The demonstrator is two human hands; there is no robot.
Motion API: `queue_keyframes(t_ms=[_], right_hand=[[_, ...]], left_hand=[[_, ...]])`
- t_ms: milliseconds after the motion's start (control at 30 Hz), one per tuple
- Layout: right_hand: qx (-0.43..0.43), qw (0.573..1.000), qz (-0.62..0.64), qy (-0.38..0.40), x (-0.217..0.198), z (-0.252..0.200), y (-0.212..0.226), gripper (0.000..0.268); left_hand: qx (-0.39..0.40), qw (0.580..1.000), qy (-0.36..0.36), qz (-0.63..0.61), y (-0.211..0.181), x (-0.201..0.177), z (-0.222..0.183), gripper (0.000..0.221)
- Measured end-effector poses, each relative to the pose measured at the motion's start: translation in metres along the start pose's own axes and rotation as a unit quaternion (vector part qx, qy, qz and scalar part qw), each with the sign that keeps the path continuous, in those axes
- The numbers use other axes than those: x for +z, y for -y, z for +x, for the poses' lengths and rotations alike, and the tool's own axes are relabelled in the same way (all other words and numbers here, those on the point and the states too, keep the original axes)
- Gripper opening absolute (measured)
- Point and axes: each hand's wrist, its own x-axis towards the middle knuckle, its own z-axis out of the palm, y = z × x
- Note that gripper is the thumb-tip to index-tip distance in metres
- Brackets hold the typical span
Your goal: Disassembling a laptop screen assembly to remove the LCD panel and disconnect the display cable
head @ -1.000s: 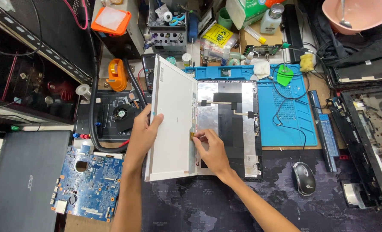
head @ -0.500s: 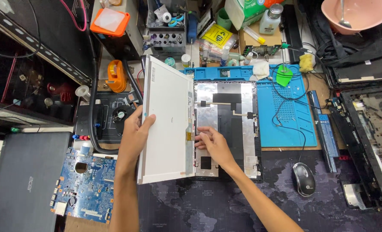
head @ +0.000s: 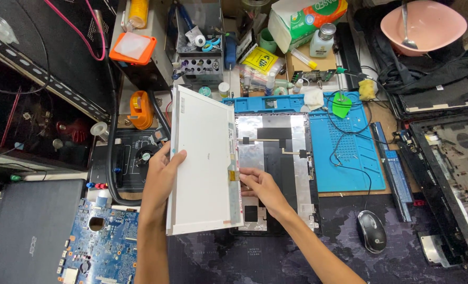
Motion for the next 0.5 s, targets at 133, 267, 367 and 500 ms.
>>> queue_keyframes(t_ms=[133,267,367,500], right_hand=[[-0.007,1.0,0.002,0.002,-0.003,0.003,0.003,0.042],[-0.024,0.999,0.014,-0.021,-0.002,0.009,-0.001,0.039],[-0.029,0.999,0.028,-0.035,-0.002,0.008,0.0,0.04],[-0.04,0.997,0.031,-0.054,0.001,0.009,-0.005,0.041]], left_hand=[[-0.015,1.0,-0.006,0.003,0.001,-0.005,0.0,0.05],[-0.018,1.0,-0.013,-0.017,0.01,-0.007,0.003,0.05],[-0.023,0.999,-0.017,-0.022,0.013,-0.008,0.004,0.05],[-0.024,0.999,-0.018,-0.014,0.01,-0.005,0.002,0.048]])
